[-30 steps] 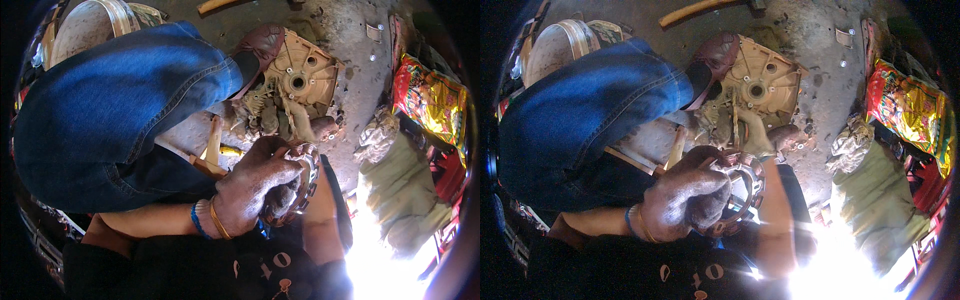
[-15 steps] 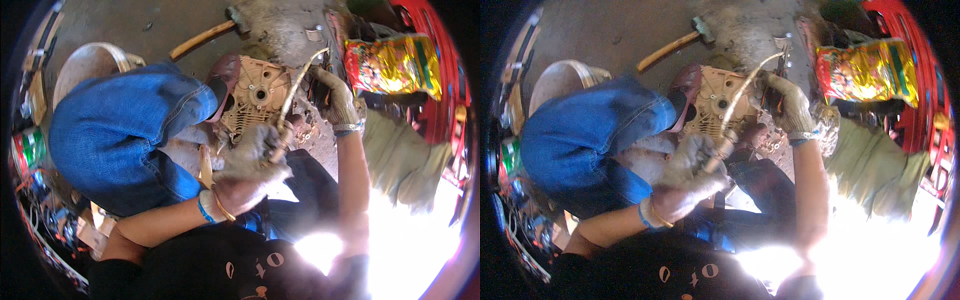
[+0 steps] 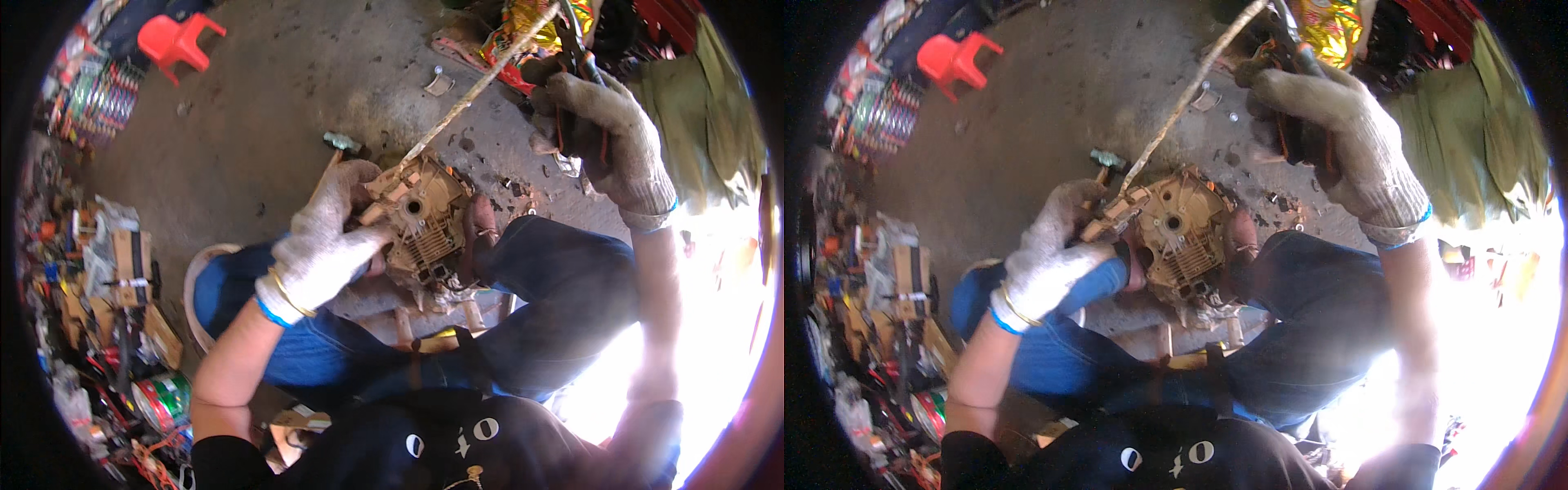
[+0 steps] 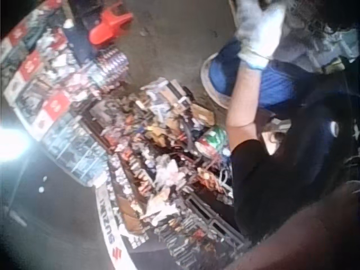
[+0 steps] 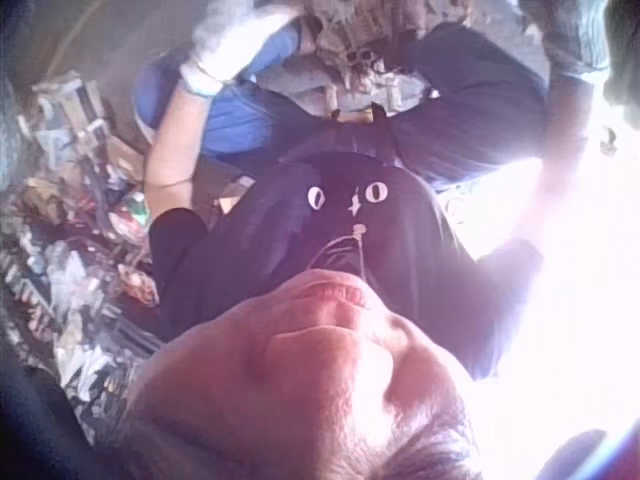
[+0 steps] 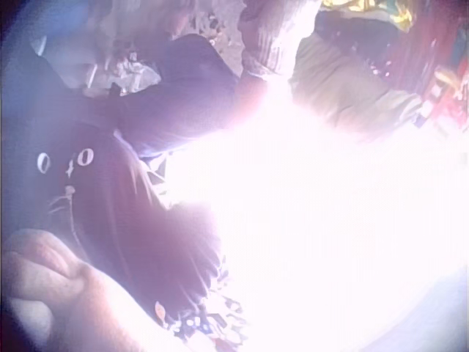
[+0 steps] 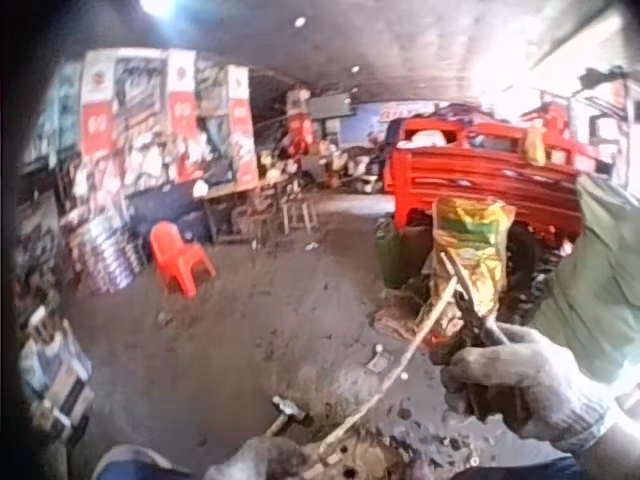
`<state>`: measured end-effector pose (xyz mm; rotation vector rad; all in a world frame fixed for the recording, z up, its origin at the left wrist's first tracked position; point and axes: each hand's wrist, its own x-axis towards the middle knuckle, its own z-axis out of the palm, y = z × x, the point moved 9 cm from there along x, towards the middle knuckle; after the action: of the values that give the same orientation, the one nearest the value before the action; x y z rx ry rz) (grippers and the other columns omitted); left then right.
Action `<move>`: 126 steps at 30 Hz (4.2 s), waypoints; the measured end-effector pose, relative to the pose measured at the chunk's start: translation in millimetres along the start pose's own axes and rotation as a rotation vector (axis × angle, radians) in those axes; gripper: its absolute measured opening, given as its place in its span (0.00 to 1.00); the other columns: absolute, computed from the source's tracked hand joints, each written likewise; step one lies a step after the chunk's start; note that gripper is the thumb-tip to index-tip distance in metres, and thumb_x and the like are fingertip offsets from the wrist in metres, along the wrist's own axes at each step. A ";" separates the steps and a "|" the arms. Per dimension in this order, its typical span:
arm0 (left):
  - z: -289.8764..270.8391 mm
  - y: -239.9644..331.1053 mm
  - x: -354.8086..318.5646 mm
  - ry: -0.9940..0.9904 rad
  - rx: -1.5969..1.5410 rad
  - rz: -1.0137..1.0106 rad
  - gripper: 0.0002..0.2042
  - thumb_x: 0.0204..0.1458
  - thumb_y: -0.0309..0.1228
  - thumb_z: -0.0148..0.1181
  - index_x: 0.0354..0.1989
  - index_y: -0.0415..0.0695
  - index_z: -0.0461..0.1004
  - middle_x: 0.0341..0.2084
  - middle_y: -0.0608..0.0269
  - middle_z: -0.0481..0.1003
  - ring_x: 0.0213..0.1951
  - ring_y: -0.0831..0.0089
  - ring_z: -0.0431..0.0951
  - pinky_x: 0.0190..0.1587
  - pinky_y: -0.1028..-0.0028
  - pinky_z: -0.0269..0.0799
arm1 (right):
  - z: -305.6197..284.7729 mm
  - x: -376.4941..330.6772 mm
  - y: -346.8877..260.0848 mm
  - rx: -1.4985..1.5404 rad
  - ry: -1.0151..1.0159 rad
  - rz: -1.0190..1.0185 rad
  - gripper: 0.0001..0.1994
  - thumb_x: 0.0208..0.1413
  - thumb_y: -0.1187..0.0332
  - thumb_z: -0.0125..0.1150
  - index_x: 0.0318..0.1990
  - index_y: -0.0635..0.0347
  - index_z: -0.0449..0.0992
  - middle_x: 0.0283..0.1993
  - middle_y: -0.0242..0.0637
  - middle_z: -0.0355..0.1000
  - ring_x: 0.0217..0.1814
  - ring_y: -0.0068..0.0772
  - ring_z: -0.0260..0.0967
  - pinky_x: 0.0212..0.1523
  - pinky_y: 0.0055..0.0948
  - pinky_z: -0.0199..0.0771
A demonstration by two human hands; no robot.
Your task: The person sits on the floor and disassembles a small engine casing. They use a cordless drill to remove bolts, then use pliers to extract a circular stator component. The removed parts are placed into a nearby bucket.
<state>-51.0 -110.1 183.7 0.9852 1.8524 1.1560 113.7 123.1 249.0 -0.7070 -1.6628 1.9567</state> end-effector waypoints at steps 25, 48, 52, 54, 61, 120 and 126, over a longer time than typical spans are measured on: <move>-7.9 68.4 103.3 -0.080 -0.747 -0.046 0.16 0.64 0.45 0.54 0.45 0.44 0.75 0.24 0.65 0.77 0.22 0.74 0.76 0.28 0.69 0.78 | -18.9 41.9 102.0 0.537 -0.039 0.479 0.14 0.63 0.66 0.55 0.44 0.72 0.75 0.41 0.49 0.77 0.43 0.48 0.78 0.50 0.53 0.80; -47.7 27.8 104.3 -0.051 -1.140 0.011 0.19 0.63 0.51 0.51 0.43 0.46 0.76 0.30 0.63 0.80 0.32 0.68 0.83 0.43 0.59 0.80 | 76.1 86.7 65.1 0.485 -0.114 0.256 0.17 0.57 0.70 0.66 0.51 0.61 0.68 0.40 0.35 0.73 0.36 0.27 0.75 0.33 0.31 0.81; -50.1 30.3 98.2 -0.053 -1.186 -0.023 0.19 0.65 0.50 0.49 0.42 0.46 0.76 0.29 0.63 0.80 0.32 0.68 0.83 0.43 0.60 0.81 | 83.1 78.5 65.0 0.564 -0.099 0.263 0.15 0.58 0.70 0.66 0.49 0.61 0.69 0.39 0.34 0.74 0.35 0.27 0.76 0.33 0.31 0.81; -50.8 33.0 96.8 -0.055 -1.176 -0.013 0.19 0.65 0.49 0.48 0.42 0.46 0.76 0.29 0.63 0.80 0.32 0.68 0.83 0.43 0.60 0.81 | 87.0 75.9 63.9 0.603 -0.105 0.268 0.12 0.59 0.71 0.63 0.47 0.61 0.71 0.38 0.34 0.74 0.34 0.28 0.76 0.34 0.34 0.82; -54.4 34.0 91.5 -0.023 -1.140 0.024 0.20 0.64 0.51 0.50 0.39 0.46 0.76 0.27 0.65 0.79 0.30 0.68 0.82 0.41 0.60 0.81 | 92.9 71.1 65.6 0.708 -0.134 0.300 0.05 0.62 0.74 0.57 0.44 0.62 0.72 0.36 0.36 0.75 0.35 0.33 0.77 0.40 0.37 0.82; -40.2 44.9 73.2 -0.287 -1.416 -0.040 0.28 0.67 0.50 0.39 0.60 0.35 0.67 0.50 0.42 0.76 0.50 0.48 0.78 0.54 0.50 0.74 | 95.0 62.0 105.3 0.642 -0.039 0.496 0.05 0.57 0.76 0.58 0.40 0.66 0.75 0.36 0.42 0.76 0.35 0.36 0.77 0.41 0.37 0.83; -43.3 33.0 73.2 -0.220 -1.378 -0.041 0.27 0.67 0.47 0.41 0.61 0.35 0.66 0.53 0.42 0.74 0.53 0.47 0.76 0.60 0.48 0.68 | 103.2 61.9 98.6 0.703 -0.090 0.475 0.07 0.60 0.73 0.56 0.41 0.67 0.74 0.36 0.43 0.75 0.37 0.38 0.77 0.44 0.43 0.83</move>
<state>-113.5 -51.7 215.3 0.2177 0.5486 1.7491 -3.2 71.6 160.2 -0.7711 -0.7623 2.7070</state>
